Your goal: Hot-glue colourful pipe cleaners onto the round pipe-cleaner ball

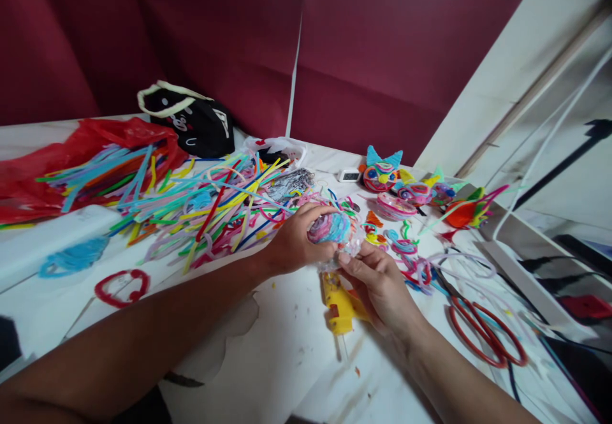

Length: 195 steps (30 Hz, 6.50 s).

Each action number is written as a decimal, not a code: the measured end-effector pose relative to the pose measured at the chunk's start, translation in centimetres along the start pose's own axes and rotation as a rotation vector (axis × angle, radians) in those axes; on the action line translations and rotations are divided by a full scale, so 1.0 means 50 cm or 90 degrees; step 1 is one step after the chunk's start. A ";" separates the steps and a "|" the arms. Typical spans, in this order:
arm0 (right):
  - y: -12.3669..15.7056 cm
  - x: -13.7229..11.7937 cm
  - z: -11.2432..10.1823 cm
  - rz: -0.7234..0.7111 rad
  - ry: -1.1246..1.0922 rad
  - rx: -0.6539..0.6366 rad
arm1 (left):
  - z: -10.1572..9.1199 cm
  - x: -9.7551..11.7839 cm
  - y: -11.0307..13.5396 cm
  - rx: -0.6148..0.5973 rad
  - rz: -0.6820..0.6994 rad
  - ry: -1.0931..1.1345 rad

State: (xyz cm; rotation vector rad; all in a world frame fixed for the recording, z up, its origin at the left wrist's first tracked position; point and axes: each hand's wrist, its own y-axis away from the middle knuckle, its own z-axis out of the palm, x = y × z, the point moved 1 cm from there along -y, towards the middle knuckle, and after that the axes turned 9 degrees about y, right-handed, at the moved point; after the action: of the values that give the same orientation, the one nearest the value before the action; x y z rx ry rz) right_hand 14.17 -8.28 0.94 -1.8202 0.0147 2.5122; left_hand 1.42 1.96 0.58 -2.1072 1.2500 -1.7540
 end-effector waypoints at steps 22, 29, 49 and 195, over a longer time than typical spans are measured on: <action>0.000 0.007 0.002 0.011 -0.057 0.029 | 0.004 0.010 -0.001 -0.020 -0.102 0.058; -0.006 0.001 0.000 0.002 -0.078 0.050 | -0.004 0.007 -0.003 -0.019 -0.129 0.117; -0.036 -0.028 -0.054 -0.085 -0.169 0.035 | -0.009 -0.012 -0.011 0.168 -0.300 0.448; 0.007 -0.106 -0.357 -0.090 0.978 -0.051 | -0.023 -0.077 -0.029 -0.079 -0.242 -0.310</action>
State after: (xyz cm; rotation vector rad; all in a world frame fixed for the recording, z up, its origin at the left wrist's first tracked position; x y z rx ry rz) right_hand 32.78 -9.32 0.39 -3.0100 -0.1526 0.5258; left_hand 1.21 5.84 -1.16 -2.7616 0.8852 -1.1609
